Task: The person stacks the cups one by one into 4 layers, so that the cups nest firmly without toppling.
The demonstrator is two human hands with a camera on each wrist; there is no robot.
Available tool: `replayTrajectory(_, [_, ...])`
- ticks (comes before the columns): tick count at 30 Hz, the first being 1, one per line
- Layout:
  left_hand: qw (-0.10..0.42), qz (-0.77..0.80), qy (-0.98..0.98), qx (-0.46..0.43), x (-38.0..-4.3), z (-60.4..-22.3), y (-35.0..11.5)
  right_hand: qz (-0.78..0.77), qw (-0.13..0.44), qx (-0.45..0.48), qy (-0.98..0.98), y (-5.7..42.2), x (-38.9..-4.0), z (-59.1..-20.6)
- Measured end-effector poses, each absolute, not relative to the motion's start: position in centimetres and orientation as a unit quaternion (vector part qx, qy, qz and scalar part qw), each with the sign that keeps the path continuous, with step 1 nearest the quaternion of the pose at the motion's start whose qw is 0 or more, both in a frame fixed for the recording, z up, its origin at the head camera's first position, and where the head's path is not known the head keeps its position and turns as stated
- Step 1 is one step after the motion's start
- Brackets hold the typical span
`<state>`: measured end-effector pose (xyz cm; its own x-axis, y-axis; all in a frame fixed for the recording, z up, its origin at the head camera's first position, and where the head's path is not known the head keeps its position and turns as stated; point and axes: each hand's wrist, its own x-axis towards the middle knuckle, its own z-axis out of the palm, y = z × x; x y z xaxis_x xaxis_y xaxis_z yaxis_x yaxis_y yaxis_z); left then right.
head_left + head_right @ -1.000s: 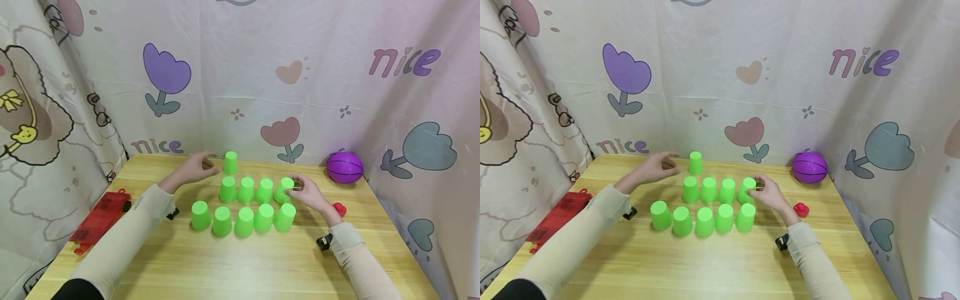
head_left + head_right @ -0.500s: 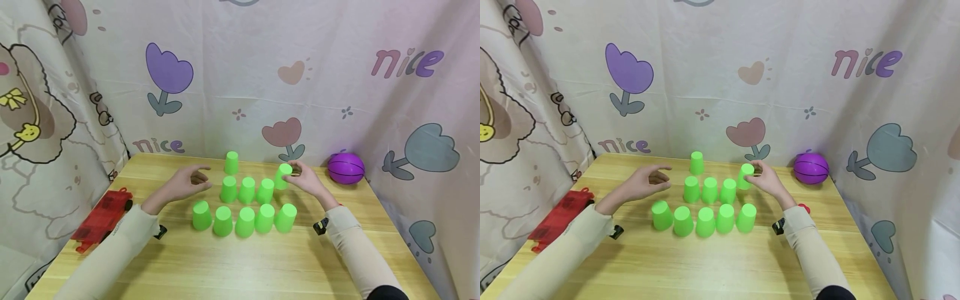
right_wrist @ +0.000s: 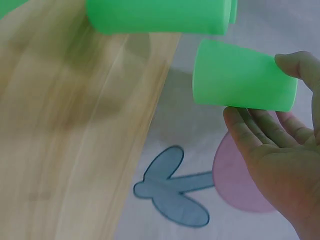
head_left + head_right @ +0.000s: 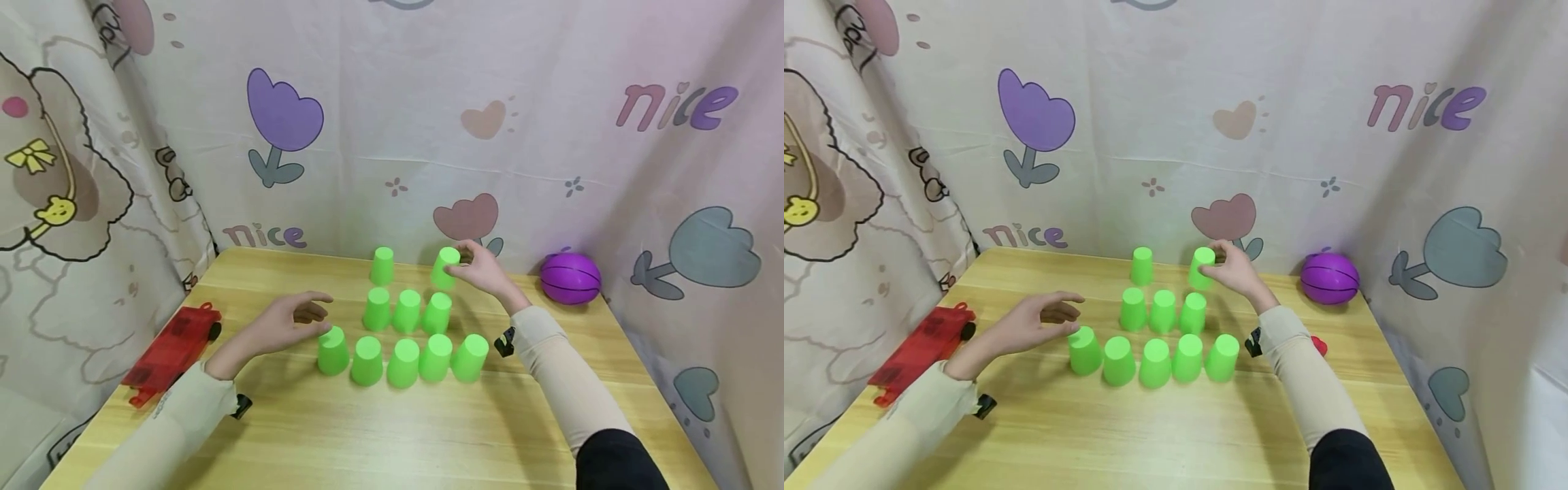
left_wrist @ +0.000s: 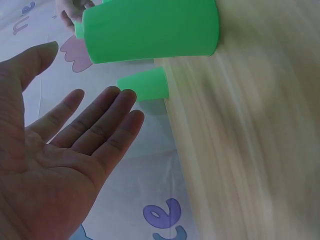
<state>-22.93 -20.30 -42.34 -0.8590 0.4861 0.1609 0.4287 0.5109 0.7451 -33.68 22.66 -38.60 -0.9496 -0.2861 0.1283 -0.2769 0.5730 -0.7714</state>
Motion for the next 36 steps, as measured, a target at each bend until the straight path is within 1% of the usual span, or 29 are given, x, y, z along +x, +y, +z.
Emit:
replayTrajectory(8, [0.042, 0.428, 0.861, 0.27, -22.0, -43.3, -20.9, -0.434, 0.017, -0.177, 0.883, 19.8, -35.5, -38.5])
replayTrajectory(19, [0.056, 0.437, 0.853, 0.281, -21.3, -44.4, -21.1, -0.407, 0.031, -0.187, 0.894, 17.8, -37.5, -38.5])
replayTrajectory(24, [0.059, 0.435, 0.852, 0.284, -21.1, -44.8, -20.9, -0.409, 0.04, -0.189, 0.892, 16.9, -38.0, -38.6])
replayTrajectory(36, [0.05, 0.432, 0.856, 0.278, -20.7, -45.3, -20.8, -0.395, 0.052, -0.188, 0.898, 15.3, -38.8, -40.3])
